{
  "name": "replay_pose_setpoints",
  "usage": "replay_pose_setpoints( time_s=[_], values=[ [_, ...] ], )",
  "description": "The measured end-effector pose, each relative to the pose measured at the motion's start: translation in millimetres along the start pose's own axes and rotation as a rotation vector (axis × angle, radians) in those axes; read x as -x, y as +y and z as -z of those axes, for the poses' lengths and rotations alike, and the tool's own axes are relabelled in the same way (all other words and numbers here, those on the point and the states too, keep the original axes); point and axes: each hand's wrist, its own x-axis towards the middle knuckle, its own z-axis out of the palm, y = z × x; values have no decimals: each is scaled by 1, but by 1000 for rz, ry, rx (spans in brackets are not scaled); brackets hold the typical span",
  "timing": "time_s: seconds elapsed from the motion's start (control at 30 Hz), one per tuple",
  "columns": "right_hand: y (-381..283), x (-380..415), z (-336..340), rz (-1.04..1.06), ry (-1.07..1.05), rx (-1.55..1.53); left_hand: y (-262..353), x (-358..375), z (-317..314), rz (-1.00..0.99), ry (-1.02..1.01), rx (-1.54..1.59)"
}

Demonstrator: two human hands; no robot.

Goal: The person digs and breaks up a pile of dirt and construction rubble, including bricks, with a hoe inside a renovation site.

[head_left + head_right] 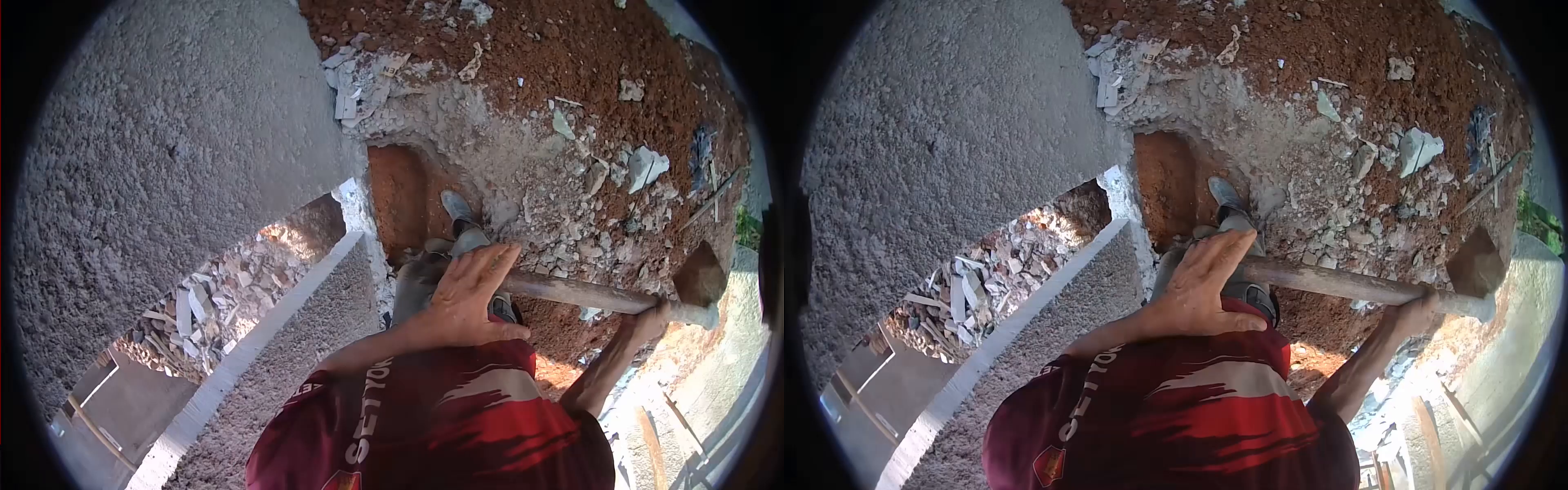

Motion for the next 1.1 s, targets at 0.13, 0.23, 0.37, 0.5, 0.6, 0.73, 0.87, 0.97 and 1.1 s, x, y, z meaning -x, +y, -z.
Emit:
replay_pose_setpoints(
  time_s=[0.13, 0.23, 0.37, 0.5, 0.6, 0.73, 0.87, 0.97, 1.1],
  values=[
    [117, 74, -68, -308, -411, 2, -46, 45, -5, 202, -322, -430],
    [200, 153, -93, -484, -613, 146, -71, 126, 1, 690, -394, -284],
    [322, 233, -93, -599, -990, 390, -121, 231, -60, 936, -102, -99],
    [452, 299, -118, -603, -1214, 665, -212, 232, -118, 1235, 103, -1],
    [564, 325, -152, -415, -1306, 959, -312, 231, -171, 1421, 157, 44],
    [700, 314, -178, -206, -1444, 1249, -442, 222, -246, 1495, 253, 144],
    [794, 285, -162, 368, -1440, 1192, -499, 214, -291, 1489, 314, 306],
    [806, 280, -179, 84, -1557, 1272, -530, 215, -322, 1426, 382, 263],
    [825, 306, -197, 205, -1725, 1014, -577, 205, -339, 1489, 411, 424]
  ],
)
